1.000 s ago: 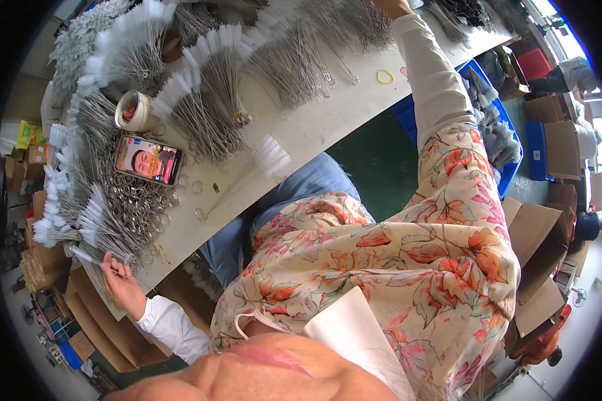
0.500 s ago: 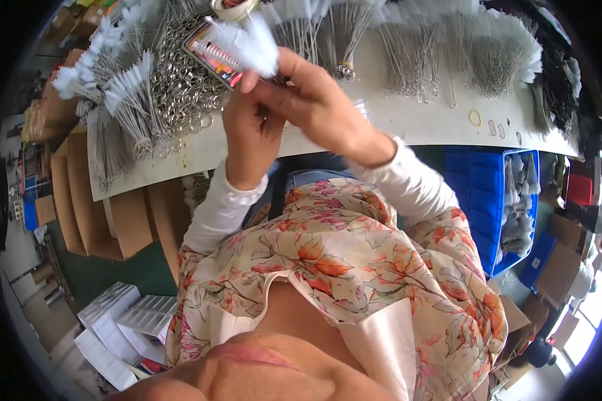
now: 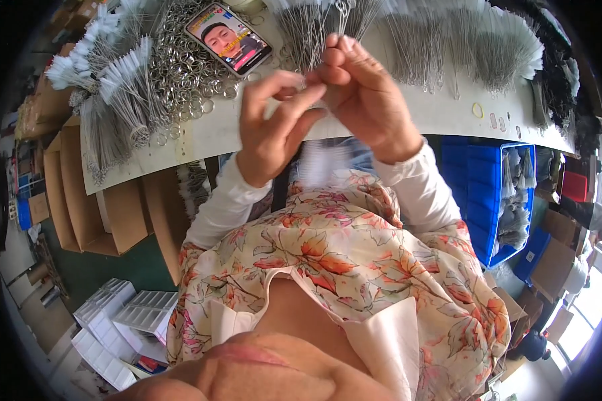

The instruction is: The recorder is assembling and sorting metal rings onto wire brushes at a workshop table.

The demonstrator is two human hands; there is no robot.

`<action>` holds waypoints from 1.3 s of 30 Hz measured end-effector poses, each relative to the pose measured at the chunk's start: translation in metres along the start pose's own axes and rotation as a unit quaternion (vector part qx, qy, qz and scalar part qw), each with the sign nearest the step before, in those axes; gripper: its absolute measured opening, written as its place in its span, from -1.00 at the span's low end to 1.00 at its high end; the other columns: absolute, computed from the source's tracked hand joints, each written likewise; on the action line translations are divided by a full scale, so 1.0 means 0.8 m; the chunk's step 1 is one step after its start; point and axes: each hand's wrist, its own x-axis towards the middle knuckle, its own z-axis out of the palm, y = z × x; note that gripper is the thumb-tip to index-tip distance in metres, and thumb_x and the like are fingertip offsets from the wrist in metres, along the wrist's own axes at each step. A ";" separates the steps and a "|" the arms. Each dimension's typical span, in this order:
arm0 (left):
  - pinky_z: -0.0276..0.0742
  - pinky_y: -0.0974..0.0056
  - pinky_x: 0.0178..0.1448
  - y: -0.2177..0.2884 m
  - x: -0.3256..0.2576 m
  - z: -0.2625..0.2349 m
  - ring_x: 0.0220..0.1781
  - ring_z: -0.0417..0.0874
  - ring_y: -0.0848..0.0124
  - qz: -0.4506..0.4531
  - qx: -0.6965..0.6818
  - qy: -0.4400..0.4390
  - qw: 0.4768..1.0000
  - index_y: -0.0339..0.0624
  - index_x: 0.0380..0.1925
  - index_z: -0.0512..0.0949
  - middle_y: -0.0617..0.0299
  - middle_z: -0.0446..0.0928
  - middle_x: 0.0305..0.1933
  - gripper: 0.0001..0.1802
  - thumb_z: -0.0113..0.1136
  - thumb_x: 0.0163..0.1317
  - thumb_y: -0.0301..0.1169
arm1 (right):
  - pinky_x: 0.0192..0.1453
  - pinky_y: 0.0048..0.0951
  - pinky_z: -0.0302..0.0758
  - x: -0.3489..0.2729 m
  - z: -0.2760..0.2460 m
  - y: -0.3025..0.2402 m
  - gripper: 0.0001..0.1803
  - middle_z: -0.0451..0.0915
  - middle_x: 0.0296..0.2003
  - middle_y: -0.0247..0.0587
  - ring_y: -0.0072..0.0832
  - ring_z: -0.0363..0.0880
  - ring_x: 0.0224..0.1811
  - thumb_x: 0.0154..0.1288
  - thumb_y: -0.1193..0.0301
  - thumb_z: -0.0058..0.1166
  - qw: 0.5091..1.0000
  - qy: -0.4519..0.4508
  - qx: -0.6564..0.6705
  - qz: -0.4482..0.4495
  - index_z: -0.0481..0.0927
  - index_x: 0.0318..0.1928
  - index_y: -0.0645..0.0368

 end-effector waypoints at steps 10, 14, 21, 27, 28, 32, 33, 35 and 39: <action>0.30 0.15 0.24 0.017 0.019 -0.020 0.22 0.34 0.14 -0.101 -0.270 -0.139 0.947 -0.30 0.28 0.05 -0.06 0.20 0.24 -0.02 0.32 0.01 -0.04 | -0.33 -0.55 0.44 -0.031 0.025 -0.005 -0.87 0.57 -0.49 -0.29 -0.61 0.53 -0.43 0.24 0.50 0.01 0.707 -0.129 -0.695 -0.002 0.58 -0.25 0.25; 0.41 0.18 0.05 0.008 0.012 -0.053 0.00 0.49 0.17 -0.102 -0.230 -0.151 0.956 -0.20 -0.04 0.46 0.07 0.44 -0.05 -0.52 0.32 0.04 -0.28 | -0.40 -0.64 0.34 -0.042 0.032 -0.022 -0.85 0.52 -0.53 -0.38 -0.72 0.42 -0.46 0.29 0.44 0.00 0.785 -0.051 -0.606 0.122 0.56 -0.28 0.28; 0.44 0.33 -0.25 0.030 0.009 -0.044 -0.30 0.52 0.34 -0.141 -0.329 -0.131 0.924 -0.16 -0.40 0.54 0.22 0.50 -0.36 -0.77 0.38 -0.05 -0.38 | -0.47 -0.71 0.38 -0.049 0.029 -0.036 -0.78 0.56 -0.50 -0.36 -0.73 0.45 -0.54 0.30 0.35 0.04 0.847 -0.088 -0.383 0.357 0.56 -0.25 0.29; 0.47 0.45 -0.33 -0.012 -0.043 -0.051 -0.45 0.53 0.54 -0.344 -0.194 -0.022 0.918 -0.21 -0.19 0.54 0.30 0.55 -0.41 -0.75 0.24 0.15 -0.36 | -0.42 -0.51 0.48 -0.096 -0.032 -0.104 -0.85 0.62 -0.41 -0.21 -0.47 0.58 -0.45 0.15 0.52 0.08 0.614 -0.001 -0.777 0.140 0.59 -0.25 0.27; 0.44 0.46 -0.37 -0.025 -0.055 -0.060 -0.50 0.51 0.56 -0.381 -0.087 0.008 0.920 -0.25 -0.21 0.54 0.28 0.55 -0.49 -0.77 0.21 0.18 -0.37 | -0.37 -0.39 0.50 -0.107 -0.049 -0.117 -0.88 0.61 -0.38 -0.15 -0.30 0.61 -0.38 0.15 0.47 0.07 0.342 -0.014 -0.936 0.078 0.60 -0.31 0.22; 0.43 0.36 -0.44 -0.033 -0.081 -0.061 -0.56 0.54 0.43 -0.360 0.092 -0.112 0.921 -0.27 -0.28 0.54 0.19 0.52 -0.54 -0.77 0.21 0.17 -0.32 | -0.33 -0.30 0.49 -0.126 -0.100 -0.110 -0.89 0.60 -0.38 -0.16 -0.21 0.60 -0.33 0.14 0.42 0.08 0.240 0.042 -0.967 0.077 0.61 -0.34 0.16; 0.43 0.32 -0.45 -0.029 -0.083 -0.057 -0.56 0.55 0.37 -0.335 0.130 -0.158 0.920 -0.27 -0.31 0.53 0.16 0.52 -0.54 -0.77 0.21 0.16 -0.31 | -0.33 -0.31 0.49 -0.123 -0.098 -0.101 -0.89 0.61 -0.39 -0.19 -0.21 0.60 -0.34 0.14 0.43 0.08 0.377 0.081 -0.922 0.034 0.62 -0.33 0.15; 0.43 0.28 -0.44 -0.032 -0.078 -0.052 -0.57 0.54 0.31 -0.312 0.159 -0.163 0.922 -0.27 -0.36 0.52 0.14 0.51 -0.53 -0.78 0.21 0.15 -0.32 | -0.35 -0.43 0.51 -0.101 -0.080 -0.067 -0.88 0.62 -0.38 -0.21 -0.28 0.60 -0.40 0.10 0.50 0.13 0.556 0.056 -0.829 -0.010 0.63 -0.30 0.17; 0.49 0.36 -0.44 -0.031 -0.069 -0.049 -0.49 0.60 0.45 -0.369 0.019 -0.102 0.924 -0.30 -0.42 0.48 0.14 0.57 -0.38 -0.83 0.22 0.15 -0.42 | -0.47 -0.40 0.51 -0.046 -0.030 0.029 -0.81 0.58 -0.29 -0.40 -0.34 0.58 -0.49 -0.07 0.57 0.05 0.559 -0.088 -0.807 -0.168 0.61 -0.39 0.03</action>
